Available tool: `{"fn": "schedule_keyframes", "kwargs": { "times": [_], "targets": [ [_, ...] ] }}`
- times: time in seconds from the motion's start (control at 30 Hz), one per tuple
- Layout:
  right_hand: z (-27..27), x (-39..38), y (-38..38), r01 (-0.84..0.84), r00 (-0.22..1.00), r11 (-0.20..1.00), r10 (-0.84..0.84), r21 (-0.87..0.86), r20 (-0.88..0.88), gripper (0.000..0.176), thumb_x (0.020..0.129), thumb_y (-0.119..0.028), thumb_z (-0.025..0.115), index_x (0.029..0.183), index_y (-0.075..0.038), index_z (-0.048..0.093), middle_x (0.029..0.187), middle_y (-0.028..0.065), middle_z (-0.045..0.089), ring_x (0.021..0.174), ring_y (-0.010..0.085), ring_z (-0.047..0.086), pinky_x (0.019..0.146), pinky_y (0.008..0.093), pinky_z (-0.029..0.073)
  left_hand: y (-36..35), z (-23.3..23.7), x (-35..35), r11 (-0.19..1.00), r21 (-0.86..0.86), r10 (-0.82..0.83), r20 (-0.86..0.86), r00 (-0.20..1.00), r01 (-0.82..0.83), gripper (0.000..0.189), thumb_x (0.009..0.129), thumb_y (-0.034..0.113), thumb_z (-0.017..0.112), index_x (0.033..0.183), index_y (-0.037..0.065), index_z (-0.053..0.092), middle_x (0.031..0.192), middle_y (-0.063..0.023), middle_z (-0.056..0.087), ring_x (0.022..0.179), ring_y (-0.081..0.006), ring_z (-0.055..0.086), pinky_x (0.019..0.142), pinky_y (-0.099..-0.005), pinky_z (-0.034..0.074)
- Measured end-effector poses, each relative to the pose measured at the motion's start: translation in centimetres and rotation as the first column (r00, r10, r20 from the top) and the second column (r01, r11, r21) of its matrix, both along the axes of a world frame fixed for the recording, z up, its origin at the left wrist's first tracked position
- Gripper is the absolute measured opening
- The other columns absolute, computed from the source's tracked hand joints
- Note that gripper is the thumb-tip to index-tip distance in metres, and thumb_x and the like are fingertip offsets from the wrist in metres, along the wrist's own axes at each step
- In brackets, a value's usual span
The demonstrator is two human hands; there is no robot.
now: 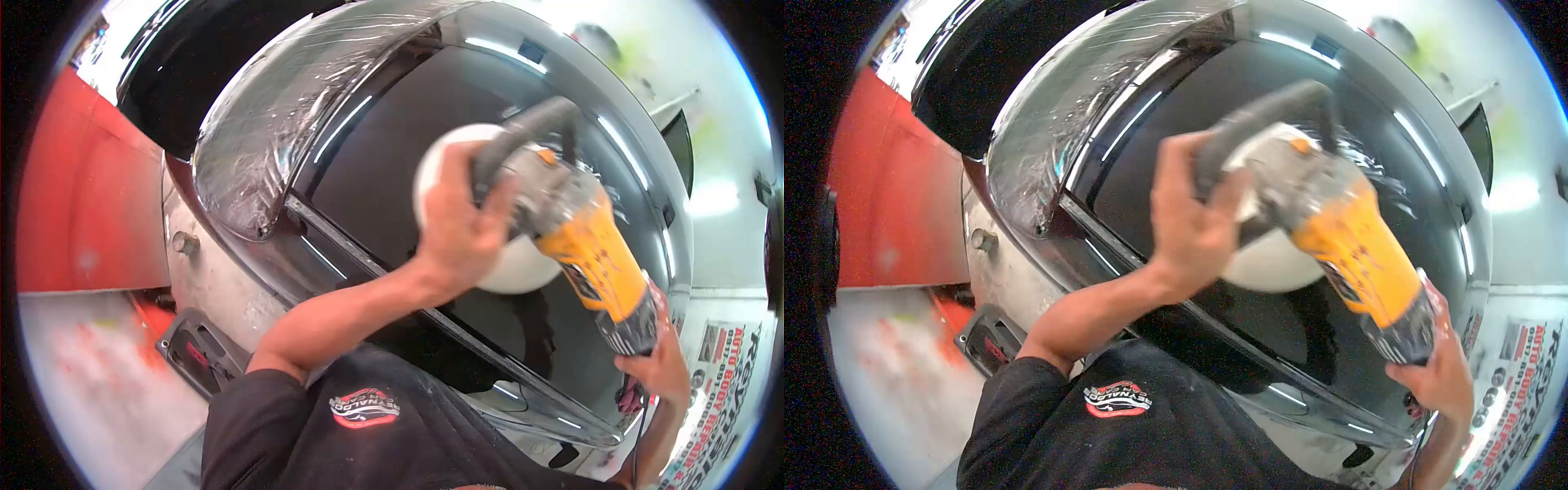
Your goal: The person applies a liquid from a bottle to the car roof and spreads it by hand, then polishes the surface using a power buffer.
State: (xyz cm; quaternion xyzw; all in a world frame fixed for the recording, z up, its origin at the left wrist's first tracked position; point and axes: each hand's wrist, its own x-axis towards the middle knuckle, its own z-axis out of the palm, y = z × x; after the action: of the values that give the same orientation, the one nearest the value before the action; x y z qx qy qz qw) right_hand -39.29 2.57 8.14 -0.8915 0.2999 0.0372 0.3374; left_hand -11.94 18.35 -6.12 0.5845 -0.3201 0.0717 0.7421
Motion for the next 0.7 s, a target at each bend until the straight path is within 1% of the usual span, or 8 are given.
{"fn": "schedule_keyframes", "kwargs": {
  "times": [0.03,0.1,0.2,0.37,0.43,0.47,0.6,0.7],
  "targets": [
    [0.1,-1.3,-0.3,0.04,0.999,0.999,-0.04,0.017,0.017,0.11,0.06,-0.005,0.08,0.156,0.004,0.026,0.147,0.0177,0.049,0.138,0.0259,0.047,0.118,0.0379,0.031,-0.9,0.3,-1.1,0.988,-0.065,-0.15,-0.159,0.976,0.142,0.029,0.096,0.008,0.067,0.119,-0.001,0.052,0.098,-0.0093,0.06,0.083,-0.0161,0.059,0.074,-0.0332,0.05],
    [0.2,-2.7,-0.3,0.127,0.99,0.988,-0.132,0.083,0.058,0.111,0.06,-0.005,0.08,0.155,0.006,0.026,0.147,0.018,0.048,0.138,0.0255,0.046,0.118,0.0386,0.031,-2.0,0.6,-1.9,0.989,-0.05,-0.144,-0.09,0.985,0.14,0.029,0.096,0.007,0.066,0.119,-0.001,0.052,0.095,-0.0096,0.061,0.081,-0.016,0.06,0.073,-0.0328,0.051],
    [0.6,-2.3,0.0,0.226,0.97,0.962,-0.237,0.152,0.058,0.111,0.057,-0.001,0.077,0.156,0.006,0.025,0.147,0.0177,0.047,0.138,0.0262,0.044,0.118,0.0386,0.031,-1.7,0.5,-1.5,0.958,-0.116,-0.283,-0.229,0.931,0.262,0.03,0.096,0.007,0.067,0.12,-0.002,0.052,0.096,-0.0105,0.061,0.083,-0.0158,0.061,0.075,-0.0314,0.051],
    [1.4,4.3,0.4,-0.02,0.999,0.999,0.021,0.026,-0.029,0.116,0.054,0.005,0.071,0.159,0.004,0.022,0.156,0.0154,0.038,0.145,0.0243,0.035,0.121,0.0361,0.023,1.6,-1.0,2.6,0.996,-0.087,-0.003,-0.138,0.99,-0.009,0.031,0.096,0.007,0.067,0.121,-0.002,0.051,0.099,-0.0066,0.06,0.09,-0.0106,0.058,0.081,-0.0264,0.049],
    [1.5,8.1,0.9,-0.112,0.992,0.994,0.111,-0.011,-0.064,0.115,0.054,0.003,0.071,0.158,0.005,0.023,0.157,0.0162,0.037,0.146,0.0248,0.034,0.121,0.0364,0.022,3.9,-1.1,4.6,0.993,-0.096,0.042,-0.245,0.969,-0.067,0.028,0.097,0.005,0.066,0.119,-0.001,0.051,0.094,-0.0025,0.058,0.083,-0.0073,0.055,0.072,-0.0233,0.046],
    [1.5,10.3,1.3,-0.143,0.987,0.99,0.143,-0.002,-0.07,0.114,0.054,0.002,0.071,0.158,0.004,0.025,0.156,0.016,0.039,0.146,0.0249,0.035,0.121,0.0357,0.022,4.6,-2.3,6.7,0.97,-0.049,0.237,-0.019,0.971,-0.237,0.027,0.098,0.007,0.066,0.119,0.0,0.051,0.087,-0.0009,0.057,0.074,-0.0047,0.053,0.063,-0.0214,0.043],
    [1.0,17.9,2.9,-0.334,0.941,0.942,0.331,-0.035,-0.066,0.105,0.058,0.004,0.072,0.155,0.001,0.032,0.146,0.0167,0.05,0.139,0.0257,0.045,0.119,0.035,0.028,8.6,-4.0,11.0,0.96,-0.012,0.272,-0.224,0.936,-0.281,0.028,0.1,0.02,0.067,0.114,0.004,0.048,0.068,0.0022,0.053,0.051,-0.006,0.05,0.042,-0.0214,0.04],
    [0.0,21.7,3.3,-0.374,0.923,0.927,0.37,-0.019,-0.101,0.107,0.057,0.002,0.074,0.155,0.0,0.032,0.147,0.0136,0.048,0.139,0.0228,0.042,0.119,0.0323,0.025,11.1,-5.0,13.9,0.935,0.021,0.352,-0.166,0.921,-0.353,0.028,0.1,0.019,0.067,0.113,0.002,0.048,0.067,0.0008,0.053,0.05,-0.0064,0.05,0.044,-0.0216,0.042]
  ]
}}
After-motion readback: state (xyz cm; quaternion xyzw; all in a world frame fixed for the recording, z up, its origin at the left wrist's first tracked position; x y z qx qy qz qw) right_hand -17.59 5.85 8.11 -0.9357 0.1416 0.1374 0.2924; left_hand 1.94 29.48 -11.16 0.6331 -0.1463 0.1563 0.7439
